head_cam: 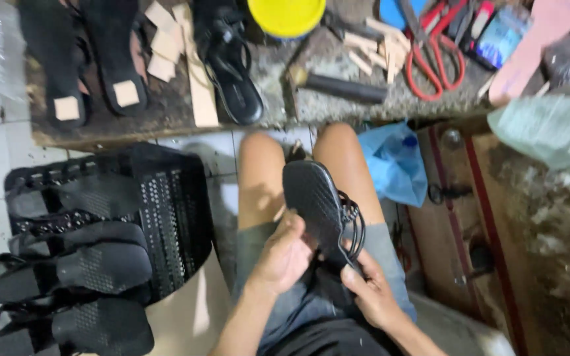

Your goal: Assembling sandals by attaching straps and soles using adhesive and hand tools

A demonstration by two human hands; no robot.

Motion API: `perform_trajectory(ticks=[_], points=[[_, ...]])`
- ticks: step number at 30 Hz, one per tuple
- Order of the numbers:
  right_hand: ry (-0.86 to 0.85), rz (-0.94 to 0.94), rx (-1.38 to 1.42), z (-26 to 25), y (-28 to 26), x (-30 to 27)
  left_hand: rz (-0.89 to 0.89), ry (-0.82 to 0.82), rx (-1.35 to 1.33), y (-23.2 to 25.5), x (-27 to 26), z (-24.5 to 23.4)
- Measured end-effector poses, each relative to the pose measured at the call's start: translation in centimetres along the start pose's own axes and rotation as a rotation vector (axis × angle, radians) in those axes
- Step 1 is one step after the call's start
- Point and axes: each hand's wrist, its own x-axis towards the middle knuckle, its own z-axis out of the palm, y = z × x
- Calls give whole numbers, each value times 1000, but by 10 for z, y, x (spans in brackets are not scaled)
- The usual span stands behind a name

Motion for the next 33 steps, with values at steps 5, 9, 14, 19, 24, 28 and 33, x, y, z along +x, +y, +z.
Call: perform_trajectory(ticks=[5,9,14,19,24,28,33], points=[[224,8,-168,-3,-21,32,-71,399,477,64,50,-1],[268,135,22,5,-52,60,581,720,1263,115,108,8],[106,-190,-70,18,-80,75,385,862,1343,139,152,7],[111,-36,-101,12,-100,71,722,662,652,136,147,17],[289,-299,-396,-9,-99,56,783,525,477,138,110,50],[669,-570,-514,4,-128,33,528,360,273,134,77,48],[863,-700,-320,28,-132,23,437,254,400,102,57,57]])
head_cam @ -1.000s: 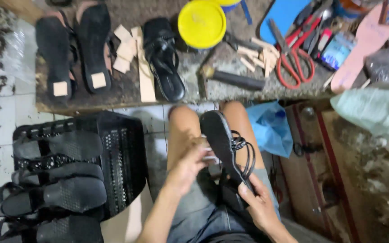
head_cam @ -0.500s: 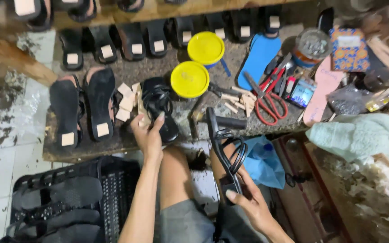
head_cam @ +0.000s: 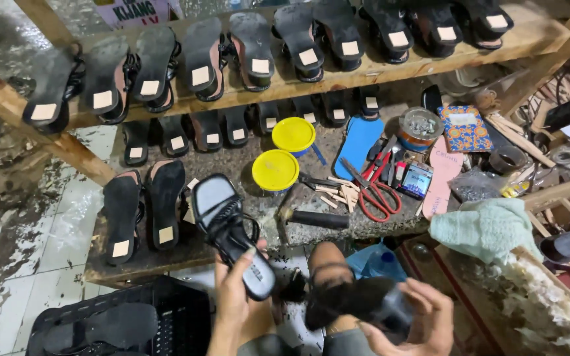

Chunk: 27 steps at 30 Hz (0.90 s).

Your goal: Assembling sandals by attaching straps and soles using adhesive and hand tools

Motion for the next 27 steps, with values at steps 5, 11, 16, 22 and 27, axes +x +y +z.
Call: perform_trajectory(ticks=[5,11,16,22,27], points=[[-218,-280,-164,-5,21,-5,279,-143,522,9,-50,27],[-434,-216,-313,3,-7,-11,-241,-37,740,-116,-88,-62],[-423,-265,-245,-6,0,-21,-223,-80,978,-87,-118,-35],[-494,-65,-338,-7,-19,-33,103,-534,665,3,-140,23],[-562,-23,-478,-1,-12,-43,-9,-350,642,-16,-152,-9]])
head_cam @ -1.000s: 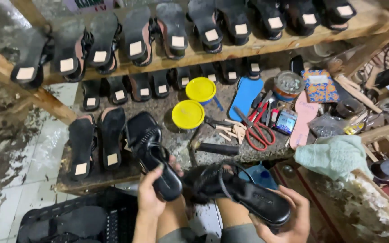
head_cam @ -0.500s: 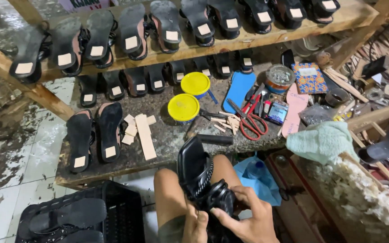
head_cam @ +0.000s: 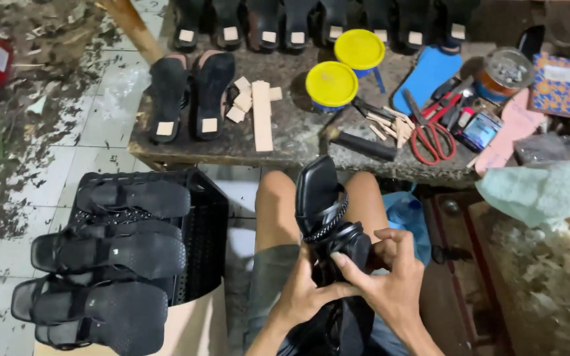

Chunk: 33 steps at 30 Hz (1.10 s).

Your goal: Assembling sandals by attaching straps and soles using adhesive and hand tools

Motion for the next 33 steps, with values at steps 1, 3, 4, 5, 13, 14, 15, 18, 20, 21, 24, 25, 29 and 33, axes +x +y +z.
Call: perform_trajectory(ticks=[1,3,4,5,13,14,15,18,20,21,24,25,29,33], points=[[-62,-3,12,3,0,2,-43,-11,-122,-2,0,-4],[-170,-101,169,12,17,7,-46,47,-340,-30,2,-10],[-282,-192,325,16,26,9,-47,105,-560,-46,1,-11],[-303,-196,317,18,25,9,-48,124,-573,-41,-1,-17],[-869,46,597,96,23,15,-180,505,-649,-11,-4,-65],[-942,36,581,104,14,15,-173,576,-674,-16,-6,-71],[-953,27,555,112,5,15,-185,626,-640,-20,-10,-79],[-1039,13,492,148,-30,19,-196,759,-566,-26,-23,-111],[-1087,42,440,167,-50,21,-221,808,-533,-33,-29,-125],[-1144,83,520,178,-61,20,-193,927,-583,-40,-31,-130],[-1196,167,569,209,-93,28,-65,1073,-630,-82,-33,-151],[-1195,218,534,217,-103,31,21,1103,-628,-99,-35,-155],[-1287,112,438,257,-147,47,175,1316,-67,-63,-58,-174],[-1350,-55,311,311,-186,64,294,1314,981,-91,-54,-192]])
